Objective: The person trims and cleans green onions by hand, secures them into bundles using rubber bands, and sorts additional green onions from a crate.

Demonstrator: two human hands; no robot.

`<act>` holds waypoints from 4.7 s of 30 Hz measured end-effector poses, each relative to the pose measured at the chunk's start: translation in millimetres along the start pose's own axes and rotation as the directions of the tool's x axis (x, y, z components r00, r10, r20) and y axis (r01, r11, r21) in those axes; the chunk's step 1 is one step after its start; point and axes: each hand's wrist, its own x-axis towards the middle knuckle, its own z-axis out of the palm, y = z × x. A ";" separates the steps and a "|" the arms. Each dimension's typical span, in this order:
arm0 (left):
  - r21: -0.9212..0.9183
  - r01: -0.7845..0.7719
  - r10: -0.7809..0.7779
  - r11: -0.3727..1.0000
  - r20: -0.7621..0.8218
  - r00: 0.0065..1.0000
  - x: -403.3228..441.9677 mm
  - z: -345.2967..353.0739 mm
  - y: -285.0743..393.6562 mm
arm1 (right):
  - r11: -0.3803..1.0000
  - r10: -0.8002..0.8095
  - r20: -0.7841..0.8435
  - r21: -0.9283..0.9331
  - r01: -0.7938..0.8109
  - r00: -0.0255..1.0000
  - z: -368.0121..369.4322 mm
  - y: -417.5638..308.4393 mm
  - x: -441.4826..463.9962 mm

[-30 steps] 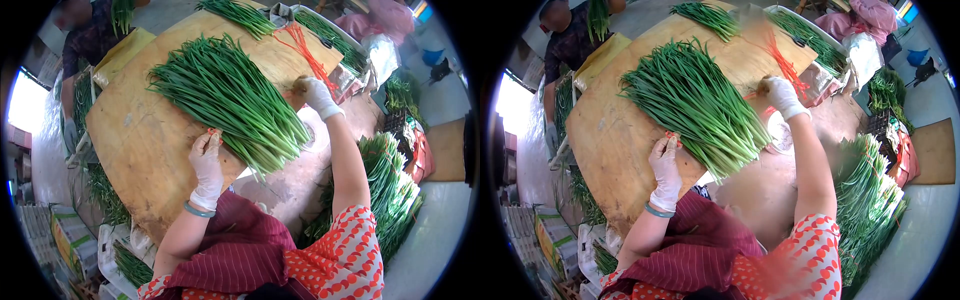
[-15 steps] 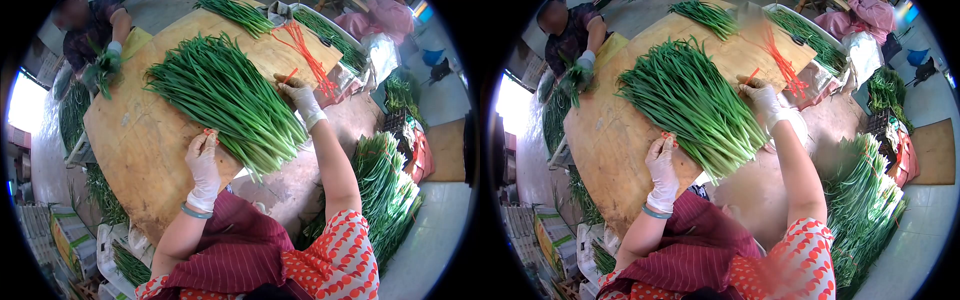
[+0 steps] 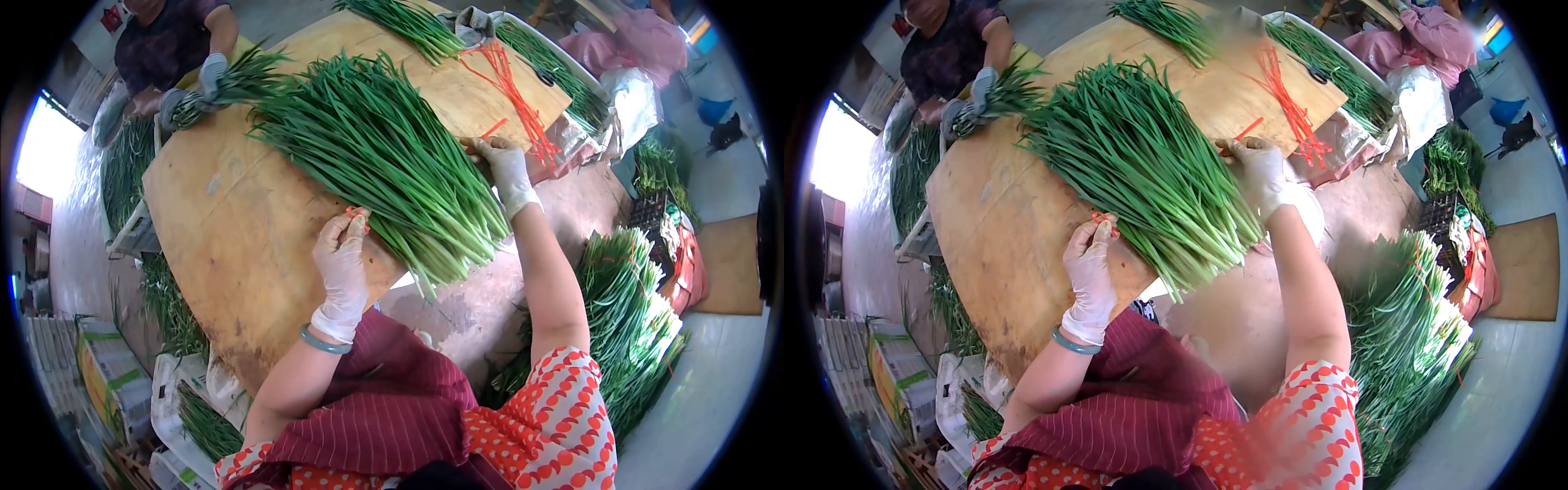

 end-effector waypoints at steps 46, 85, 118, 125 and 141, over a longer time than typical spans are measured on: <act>-0.282 0.409 -0.436 0.868 -0.039 0.899 -20.7 -188.2 112.6 | 0.020 -0.355 0.933 0.066 0.998 -0.055 237.0 62.7 -174.4; 0.338 -0.049 0.199 0.940 -0.426 0.882 -34.5 -180.4 64.1 | 0.133 -0.001 0.968 -0.248 0.960 0.251 269.9 53.8 -173.3; 0.620 -0.284 0.515 0.731 -0.229 0.826 -58.4 -170.4 79.7 | 0.271 -0.306 0.912 -0.191 0.944 0.272 260.8 70.2 -189.7; 0.226 -0.082 0.128 0.971 -0.197 0.972 -58.2 -183.3 96.7 | 0.243 -0.351 0.914 -0.119 0.963 0.202 261.1 75.8 -187.8; 0.381 -0.073 0.196 0.921 -0.292 0.936 -55.7 -170.9 112.3 | -0.067 -0.489 0.825 -0.360 0.931 0.283 251.8 55.0 -209.1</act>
